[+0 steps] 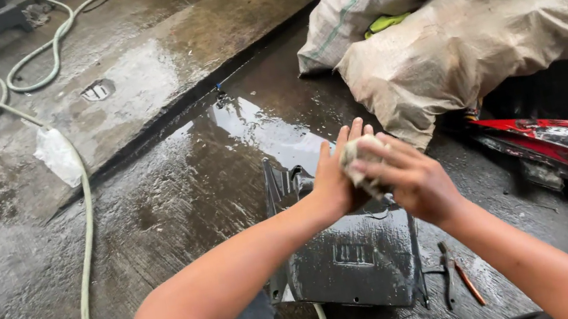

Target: Cleaning a motorcycle fairing using a cloth on a wet floor

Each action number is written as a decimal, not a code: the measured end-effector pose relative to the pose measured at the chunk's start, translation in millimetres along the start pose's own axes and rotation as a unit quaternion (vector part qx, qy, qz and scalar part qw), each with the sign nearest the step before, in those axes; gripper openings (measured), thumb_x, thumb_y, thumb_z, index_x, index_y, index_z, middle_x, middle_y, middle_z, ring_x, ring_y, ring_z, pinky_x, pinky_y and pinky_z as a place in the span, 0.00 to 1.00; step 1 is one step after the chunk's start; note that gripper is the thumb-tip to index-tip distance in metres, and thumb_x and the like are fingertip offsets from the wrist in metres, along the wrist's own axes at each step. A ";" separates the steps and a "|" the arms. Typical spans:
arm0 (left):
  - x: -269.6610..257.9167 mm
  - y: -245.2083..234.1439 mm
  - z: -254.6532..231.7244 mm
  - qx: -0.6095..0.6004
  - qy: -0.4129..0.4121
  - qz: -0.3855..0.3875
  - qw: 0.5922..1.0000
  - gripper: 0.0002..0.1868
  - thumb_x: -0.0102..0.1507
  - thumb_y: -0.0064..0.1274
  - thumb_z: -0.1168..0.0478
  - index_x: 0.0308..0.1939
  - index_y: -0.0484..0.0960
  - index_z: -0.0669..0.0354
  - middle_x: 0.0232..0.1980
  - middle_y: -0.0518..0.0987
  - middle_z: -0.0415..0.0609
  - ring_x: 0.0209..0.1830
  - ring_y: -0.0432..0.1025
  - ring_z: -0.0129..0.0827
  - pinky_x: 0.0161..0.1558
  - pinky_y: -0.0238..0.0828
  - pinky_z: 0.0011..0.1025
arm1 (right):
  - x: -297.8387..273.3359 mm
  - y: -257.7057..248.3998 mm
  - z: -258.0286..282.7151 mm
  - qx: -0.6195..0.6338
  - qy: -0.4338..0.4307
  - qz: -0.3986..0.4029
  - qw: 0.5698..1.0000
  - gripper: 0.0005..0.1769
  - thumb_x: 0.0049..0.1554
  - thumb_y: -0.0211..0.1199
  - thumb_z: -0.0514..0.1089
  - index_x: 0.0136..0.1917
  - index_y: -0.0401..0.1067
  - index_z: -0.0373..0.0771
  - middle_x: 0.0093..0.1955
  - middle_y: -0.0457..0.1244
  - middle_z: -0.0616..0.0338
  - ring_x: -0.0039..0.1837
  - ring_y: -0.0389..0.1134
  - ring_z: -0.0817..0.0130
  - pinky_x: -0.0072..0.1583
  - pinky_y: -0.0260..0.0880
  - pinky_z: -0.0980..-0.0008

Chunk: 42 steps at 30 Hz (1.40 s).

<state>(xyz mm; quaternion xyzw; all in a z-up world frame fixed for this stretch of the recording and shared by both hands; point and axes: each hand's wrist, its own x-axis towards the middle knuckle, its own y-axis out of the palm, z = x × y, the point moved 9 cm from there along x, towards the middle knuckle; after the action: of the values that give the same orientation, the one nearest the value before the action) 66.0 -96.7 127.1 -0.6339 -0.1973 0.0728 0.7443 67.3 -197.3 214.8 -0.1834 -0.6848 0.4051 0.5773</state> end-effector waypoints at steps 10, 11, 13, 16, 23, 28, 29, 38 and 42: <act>8.0 43.0 45.9 -0.704 -0.115 0.014 0.700 0.32 0.54 0.71 0.60 0.61 0.76 0.50 0.45 0.83 0.50 0.37 0.81 0.35 0.36 0.82 0.26 | -71.1 42.0 -77.7 0.492 0.533 -0.055 0.686 0.19 0.52 0.68 0.30 0.58 0.76 0.34 0.48 0.70 0.53 0.43 0.69 0.67 0.42 0.77 0.62; 2.8 43.3 50.5 -0.716 -0.145 0.023 0.682 0.29 0.49 0.77 0.58 0.52 0.84 0.54 0.38 0.84 0.47 0.32 0.80 0.28 0.30 0.80 0.24 | -71.2 46.2 -78.0 0.512 0.529 -0.043 0.676 0.16 0.53 0.69 0.32 0.56 0.77 0.34 0.46 0.70 0.54 0.42 0.68 0.69 0.40 0.76 0.66; -0.8 31.9 51.8 -0.741 -0.142 0.030 0.656 0.24 0.49 0.77 0.60 0.46 0.84 0.58 0.34 0.82 0.48 0.30 0.79 0.28 0.30 0.82 0.25 | -67.5 46.4 -74.9 0.513 0.528 -0.020 0.677 0.15 0.56 0.68 0.39 0.56 0.77 0.36 0.43 0.69 0.58 0.37 0.65 0.74 0.35 0.67 0.74; -8.7 27.4 46.3 -0.783 -0.139 0.040 0.605 0.16 0.52 0.74 0.62 0.39 0.84 0.62 0.32 0.80 0.49 0.28 0.79 0.31 0.29 0.84 0.30 | -85.4 62.9 -79.6 0.530 0.532 -0.002 0.661 0.18 0.55 0.70 0.42 0.58 0.75 0.37 0.44 0.69 0.58 0.38 0.67 0.74 0.36 0.68 0.73; -10.2 29.0 51.1 -0.769 -0.144 0.008 0.622 0.14 0.56 0.72 0.52 0.34 0.85 0.56 0.30 0.79 0.41 0.31 0.74 0.21 0.30 0.79 0.21 | -84.5 75.0 -73.1 0.582 0.546 -0.064 0.599 0.21 0.52 0.70 0.31 0.59 0.71 0.35 0.50 0.70 0.48 0.48 0.75 0.57 0.45 0.79 0.54; -16.0 46.3 59.3 -0.620 -0.091 0.061 0.777 0.13 0.62 0.62 0.43 0.39 0.89 0.44 0.22 0.77 0.40 0.26 0.72 0.27 0.30 0.74 0.29 | -99.4 82.4 -63.9 0.594 0.579 -0.046 0.557 0.21 0.55 0.67 0.35 0.61 0.70 0.36 0.48 0.70 0.48 0.43 0.75 0.56 0.39 0.79 0.54; -18.0 49.4 55.6 -0.587 -0.068 0.071 0.804 0.14 0.62 0.61 0.43 0.43 0.90 0.43 0.23 0.79 0.44 0.27 0.74 0.33 0.33 0.74 0.34 | -96.3 80.2 -57.6 0.585 0.575 -0.032 0.570 0.23 0.53 0.68 0.34 0.62 0.70 0.37 0.48 0.70 0.49 0.41 0.75 0.58 0.36 0.78 0.57; -23.0 -33.1 65.5 -0.412 0.097 0.036 0.905 0.20 0.65 0.56 0.46 0.56 0.84 0.51 0.44 0.82 0.59 0.47 0.78 0.56 0.52 0.76 0.52 | -80.1 70.4 -65.7 0.521 0.552 0.052 0.649 0.28 0.51 0.67 0.29 0.65 0.74 0.36 0.53 0.70 0.52 0.52 0.72 0.63 0.49 0.78 0.56; -21.6 47.6 102.3 -0.355 0.047 0.145 0.922 0.20 0.66 0.56 0.49 0.59 0.83 0.51 0.47 0.83 0.52 0.50 0.79 0.47 0.51 0.76 0.47 | -91.7 80.2 -85.3 0.440 0.537 0.129 0.708 0.27 0.52 0.65 0.28 0.65 0.75 0.39 0.55 0.70 0.49 0.58 0.68 0.65 0.53 0.75 0.57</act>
<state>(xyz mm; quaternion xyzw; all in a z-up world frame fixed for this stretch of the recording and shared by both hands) 13.6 -2.0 88.6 -0.8808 -0.0810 0.0752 0.4604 154.4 -185.5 94.9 -0.1814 0.0268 0.5643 0.8050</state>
